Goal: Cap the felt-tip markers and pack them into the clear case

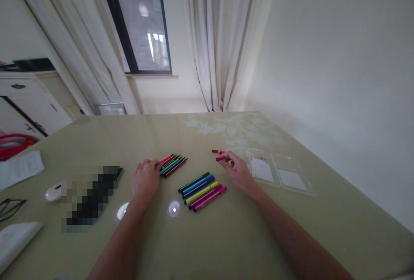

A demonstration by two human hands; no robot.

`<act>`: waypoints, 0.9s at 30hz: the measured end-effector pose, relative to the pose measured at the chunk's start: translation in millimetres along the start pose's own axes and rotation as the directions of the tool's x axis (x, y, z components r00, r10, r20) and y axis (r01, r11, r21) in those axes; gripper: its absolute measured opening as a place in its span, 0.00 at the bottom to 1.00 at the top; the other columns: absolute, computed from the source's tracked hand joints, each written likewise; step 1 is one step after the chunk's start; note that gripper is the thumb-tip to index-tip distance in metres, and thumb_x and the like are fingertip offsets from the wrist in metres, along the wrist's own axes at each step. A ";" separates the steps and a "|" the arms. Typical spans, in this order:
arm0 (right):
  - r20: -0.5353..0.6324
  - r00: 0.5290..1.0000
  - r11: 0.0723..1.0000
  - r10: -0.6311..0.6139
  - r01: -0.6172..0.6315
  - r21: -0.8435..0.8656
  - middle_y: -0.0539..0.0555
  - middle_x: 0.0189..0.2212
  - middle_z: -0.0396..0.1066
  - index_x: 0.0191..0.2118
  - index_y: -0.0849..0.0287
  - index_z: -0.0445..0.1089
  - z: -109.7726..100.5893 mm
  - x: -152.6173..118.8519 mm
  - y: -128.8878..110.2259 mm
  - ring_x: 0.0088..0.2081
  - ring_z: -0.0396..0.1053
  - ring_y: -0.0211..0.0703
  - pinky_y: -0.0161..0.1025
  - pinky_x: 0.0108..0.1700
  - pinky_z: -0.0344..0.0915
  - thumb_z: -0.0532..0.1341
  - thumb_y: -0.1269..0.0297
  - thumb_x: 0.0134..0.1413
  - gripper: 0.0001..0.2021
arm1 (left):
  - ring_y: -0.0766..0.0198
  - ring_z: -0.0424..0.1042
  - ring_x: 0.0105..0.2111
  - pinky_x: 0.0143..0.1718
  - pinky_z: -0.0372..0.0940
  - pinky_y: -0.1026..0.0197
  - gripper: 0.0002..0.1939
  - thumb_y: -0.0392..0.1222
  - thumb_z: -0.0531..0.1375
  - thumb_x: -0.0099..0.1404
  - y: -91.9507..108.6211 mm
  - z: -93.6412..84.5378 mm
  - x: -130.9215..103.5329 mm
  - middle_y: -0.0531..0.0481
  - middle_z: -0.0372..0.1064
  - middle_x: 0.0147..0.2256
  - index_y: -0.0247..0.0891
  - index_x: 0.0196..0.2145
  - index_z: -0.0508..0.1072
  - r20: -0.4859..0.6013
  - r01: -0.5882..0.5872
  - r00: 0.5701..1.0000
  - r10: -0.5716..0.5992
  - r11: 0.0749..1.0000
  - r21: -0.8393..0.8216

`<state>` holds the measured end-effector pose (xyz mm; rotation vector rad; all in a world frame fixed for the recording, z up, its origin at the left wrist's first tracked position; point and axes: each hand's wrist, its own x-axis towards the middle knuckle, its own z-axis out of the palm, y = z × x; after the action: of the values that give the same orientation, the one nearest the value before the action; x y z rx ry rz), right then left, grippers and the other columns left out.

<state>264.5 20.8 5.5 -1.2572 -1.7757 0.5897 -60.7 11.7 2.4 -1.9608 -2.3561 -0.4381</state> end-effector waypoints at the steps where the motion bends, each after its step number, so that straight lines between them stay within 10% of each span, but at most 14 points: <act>1: 0.009 1.000 0.998 0.008 -0.008 0.061 0.54 0.44 0.78 0.43 0.54 0.76 0.2 -0.2 -2.5 0.37 0.72 0.44 0.40 0.40 0.67 0.62 0.60 0.65 0.07 | 0.49 0.73 0.45 0.48 0.65 0.53 0.21 0.46 0.48 0.76 0.0 0.2 0.4 0.41 0.76 0.43 0.39 0.46 0.80 0.011 -0.001 1.000 0.001 1.000 0.002; 20: 0.022 1.000 0.973 -0.021 0.016 0.229 0.53 0.41 0.81 0.42 0.52 0.79 1.1 -1.3 -6.1 0.40 0.75 0.45 0.41 0.42 0.68 0.67 0.59 0.61 0.07 | 0.49 0.75 0.45 0.49 0.66 0.51 0.20 0.43 0.48 0.76 7.1 14.0 1.6 0.39 0.75 0.44 0.37 0.49 0.78 0.015 -0.043 0.999 0.046 0.986 -0.163; 27: 0.003 1.000 0.977 -0.015 0.014 0.211 0.54 0.41 0.80 0.42 0.52 0.79 3.1 -1.8 -5.1 0.40 0.75 0.46 0.42 0.42 0.69 0.67 0.59 0.61 0.07 | 0.52 0.75 0.41 0.48 0.68 0.51 0.23 0.45 0.45 0.74 17.6 9.0 1.9 0.39 0.72 0.43 0.36 0.44 0.79 -0.150 -0.084 0.988 0.022 0.903 -0.421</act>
<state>259.4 17.6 7.1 -1.0962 -1.6764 0.7527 -42.7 18.4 -2.5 -2.0606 -2.2534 -1.1366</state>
